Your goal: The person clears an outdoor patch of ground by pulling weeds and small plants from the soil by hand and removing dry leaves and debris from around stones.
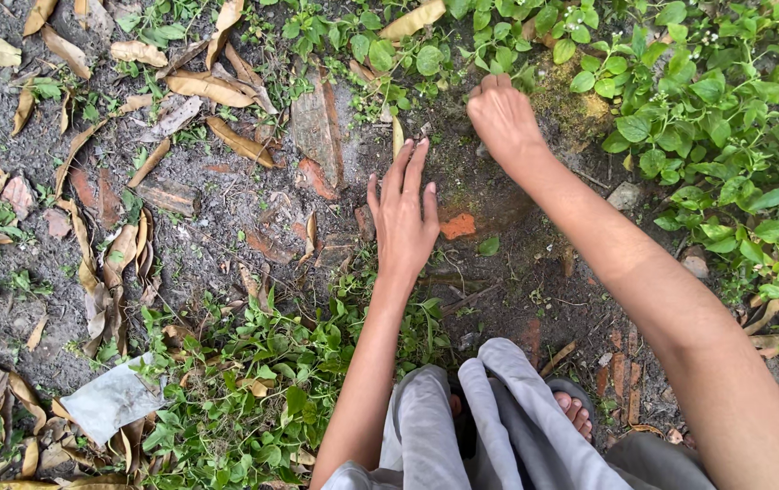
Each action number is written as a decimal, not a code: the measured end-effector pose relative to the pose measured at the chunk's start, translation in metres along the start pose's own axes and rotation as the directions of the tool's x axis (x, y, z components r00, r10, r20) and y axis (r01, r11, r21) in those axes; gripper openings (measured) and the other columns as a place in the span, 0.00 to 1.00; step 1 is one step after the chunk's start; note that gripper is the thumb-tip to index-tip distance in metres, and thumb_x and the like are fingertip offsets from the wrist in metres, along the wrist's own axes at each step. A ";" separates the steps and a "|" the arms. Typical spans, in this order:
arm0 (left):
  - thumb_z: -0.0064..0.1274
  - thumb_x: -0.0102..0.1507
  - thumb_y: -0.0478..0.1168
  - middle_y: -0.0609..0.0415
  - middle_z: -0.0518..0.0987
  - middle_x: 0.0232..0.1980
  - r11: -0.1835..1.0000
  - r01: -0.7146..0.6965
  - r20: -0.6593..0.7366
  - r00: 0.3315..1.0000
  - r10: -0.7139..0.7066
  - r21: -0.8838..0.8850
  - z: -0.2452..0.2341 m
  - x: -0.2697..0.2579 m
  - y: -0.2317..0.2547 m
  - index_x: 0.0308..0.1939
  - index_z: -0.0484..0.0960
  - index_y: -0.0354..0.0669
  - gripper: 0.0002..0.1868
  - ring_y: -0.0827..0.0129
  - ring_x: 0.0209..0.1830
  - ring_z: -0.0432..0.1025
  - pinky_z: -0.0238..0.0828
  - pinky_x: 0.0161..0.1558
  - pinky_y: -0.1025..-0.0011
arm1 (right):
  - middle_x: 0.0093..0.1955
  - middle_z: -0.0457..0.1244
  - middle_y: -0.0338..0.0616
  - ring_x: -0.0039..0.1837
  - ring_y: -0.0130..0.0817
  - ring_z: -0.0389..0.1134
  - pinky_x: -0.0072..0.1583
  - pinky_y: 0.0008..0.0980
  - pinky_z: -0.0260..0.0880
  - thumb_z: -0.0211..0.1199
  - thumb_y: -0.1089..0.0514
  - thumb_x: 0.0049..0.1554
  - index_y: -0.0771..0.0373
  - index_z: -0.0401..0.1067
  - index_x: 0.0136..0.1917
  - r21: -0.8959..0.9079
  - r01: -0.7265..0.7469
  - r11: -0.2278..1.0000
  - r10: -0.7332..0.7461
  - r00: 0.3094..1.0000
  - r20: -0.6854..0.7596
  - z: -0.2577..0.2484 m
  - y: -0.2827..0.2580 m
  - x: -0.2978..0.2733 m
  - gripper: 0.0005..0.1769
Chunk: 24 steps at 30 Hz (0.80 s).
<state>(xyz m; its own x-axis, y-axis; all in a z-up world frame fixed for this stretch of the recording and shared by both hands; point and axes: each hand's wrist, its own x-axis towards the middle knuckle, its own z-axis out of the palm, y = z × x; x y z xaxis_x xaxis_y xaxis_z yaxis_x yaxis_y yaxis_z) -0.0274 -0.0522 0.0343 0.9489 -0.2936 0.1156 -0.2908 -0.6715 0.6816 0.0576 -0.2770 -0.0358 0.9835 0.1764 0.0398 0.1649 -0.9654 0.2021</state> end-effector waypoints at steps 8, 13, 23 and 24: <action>0.49 0.67 0.34 0.46 0.66 0.75 1.000 0.023 -0.027 0.999 -0.023 -0.004 0.001 -0.006 -0.011 0.75 0.66 0.51 0.30 0.55 0.74 0.63 0.42 0.76 0.41 | 0.49 0.65 0.71 0.41 0.51 0.71 0.36 0.34 0.76 0.52 0.87 0.45 0.81 0.73 0.48 0.371 -0.060 0.927 0.000 0.987 0.159 -0.056 -0.050 -0.039 0.19; 0.45 0.67 0.30 0.47 0.67 0.77 0.999 0.054 -0.102 0.993 -0.054 -0.005 -0.001 -0.006 -0.024 0.74 0.67 0.50 0.30 0.59 0.74 0.65 0.42 0.77 0.42 | 0.49 0.67 0.69 0.39 0.45 0.72 0.36 0.31 0.74 0.53 0.82 0.46 0.81 0.73 0.54 0.750 -0.041 0.661 -0.205 0.951 0.233 -0.072 -0.093 -0.073 0.21; 0.45 0.68 0.30 0.46 0.67 0.76 0.999 0.036 -0.101 0.994 -0.038 -0.030 0.000 -0.007 -0.016 0.74 0.69 0.49 0.28 0.57 0.74 0.65 0.45 0.77 0.43 | 0.59 0.61 0.63 0.55 0.52 0.69 0.47 0.39 0.79 0.61 0.77 0.49 0.76 0.72 0.55 0.427 -0.115 0.897 0.098 0.993 0.060 -0.056 -0.006 -0.042 0.19; 0.45 0.68 0.30 0.46 0.67 0.76 0.999 0.035 -0.101 0.994 -0.038 -0.029 0.005 -0.007 -0.010 0.74 0.69 0.49 0.28 0.57 0.74 0.65 0.45 0.77 0.43 | 0.61 0.62 0.58 0.63 0.52 0.69 0.56 0.43 0.78 0.64 0.77 0.46 0.74 0.73 0.51 0.278 -0.029 0.960 0.033 0.999 -0.007 -0.047 -0.001 -0.040 0.18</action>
<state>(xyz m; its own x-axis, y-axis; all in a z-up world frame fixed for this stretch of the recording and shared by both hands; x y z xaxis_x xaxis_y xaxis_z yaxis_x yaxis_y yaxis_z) -0.0316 -0.0470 0.0233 0.9668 -0.1977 0.1620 -0.2536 -0.6612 0.7061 0.0147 -0.2737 0.0087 0.9878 0.1462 0.0537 0.1501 -0.9855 -0.0791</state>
